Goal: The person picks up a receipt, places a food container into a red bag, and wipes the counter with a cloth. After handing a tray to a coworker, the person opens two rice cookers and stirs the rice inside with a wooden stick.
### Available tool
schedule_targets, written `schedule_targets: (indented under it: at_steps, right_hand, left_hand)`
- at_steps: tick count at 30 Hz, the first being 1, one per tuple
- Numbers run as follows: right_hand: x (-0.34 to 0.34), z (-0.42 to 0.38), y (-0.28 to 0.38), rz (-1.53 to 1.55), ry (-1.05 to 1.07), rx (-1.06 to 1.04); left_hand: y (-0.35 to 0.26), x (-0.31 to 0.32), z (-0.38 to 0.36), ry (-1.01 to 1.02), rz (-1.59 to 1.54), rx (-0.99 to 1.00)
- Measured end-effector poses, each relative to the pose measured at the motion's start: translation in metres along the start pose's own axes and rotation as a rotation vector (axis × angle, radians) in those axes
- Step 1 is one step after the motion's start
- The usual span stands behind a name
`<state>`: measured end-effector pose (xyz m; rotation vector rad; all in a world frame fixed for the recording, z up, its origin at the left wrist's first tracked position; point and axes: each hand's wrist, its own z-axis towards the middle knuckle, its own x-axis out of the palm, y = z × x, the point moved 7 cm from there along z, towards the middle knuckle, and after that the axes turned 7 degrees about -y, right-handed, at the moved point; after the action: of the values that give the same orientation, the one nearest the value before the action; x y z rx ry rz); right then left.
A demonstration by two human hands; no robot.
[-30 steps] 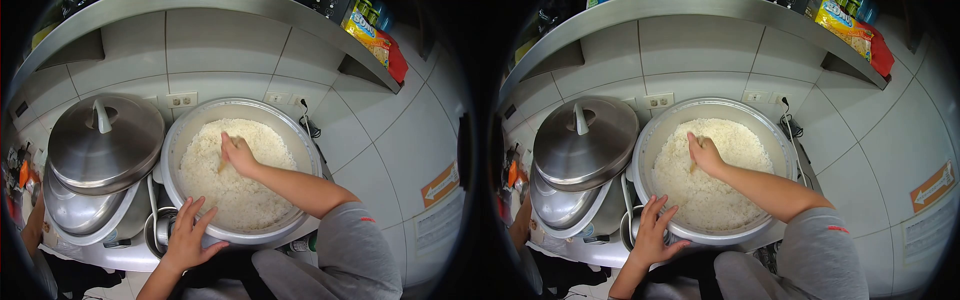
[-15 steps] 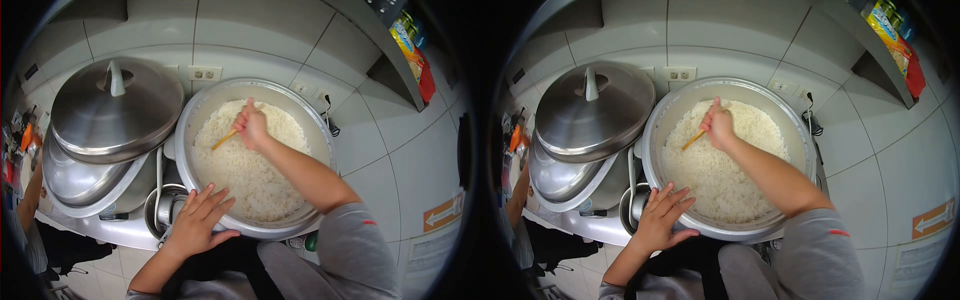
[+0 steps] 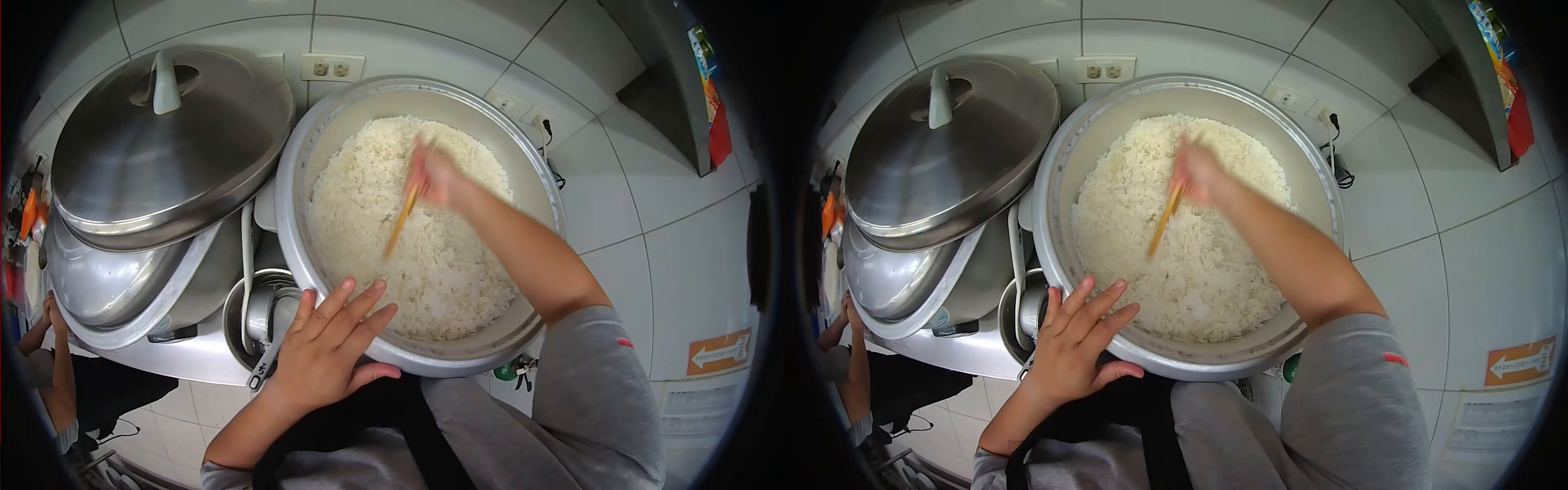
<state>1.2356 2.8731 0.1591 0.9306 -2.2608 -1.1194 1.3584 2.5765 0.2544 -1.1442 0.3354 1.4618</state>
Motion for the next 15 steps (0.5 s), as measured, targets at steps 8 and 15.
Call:
schedule_targets:
  at_steps: [8,15]
  right_hand:
    - [0.063,-0.091,0.001,-0.653,0.335,-0.103]
    - [0.073,-0.101,0.006,-0.25,0.428,-0.368]
  left_hand:
    - [0.003,0.001,-0.003,-0.003,0.039,0.067]
    - [0.016,-0.003,-0.003,-0.112,-0.155,0.027]
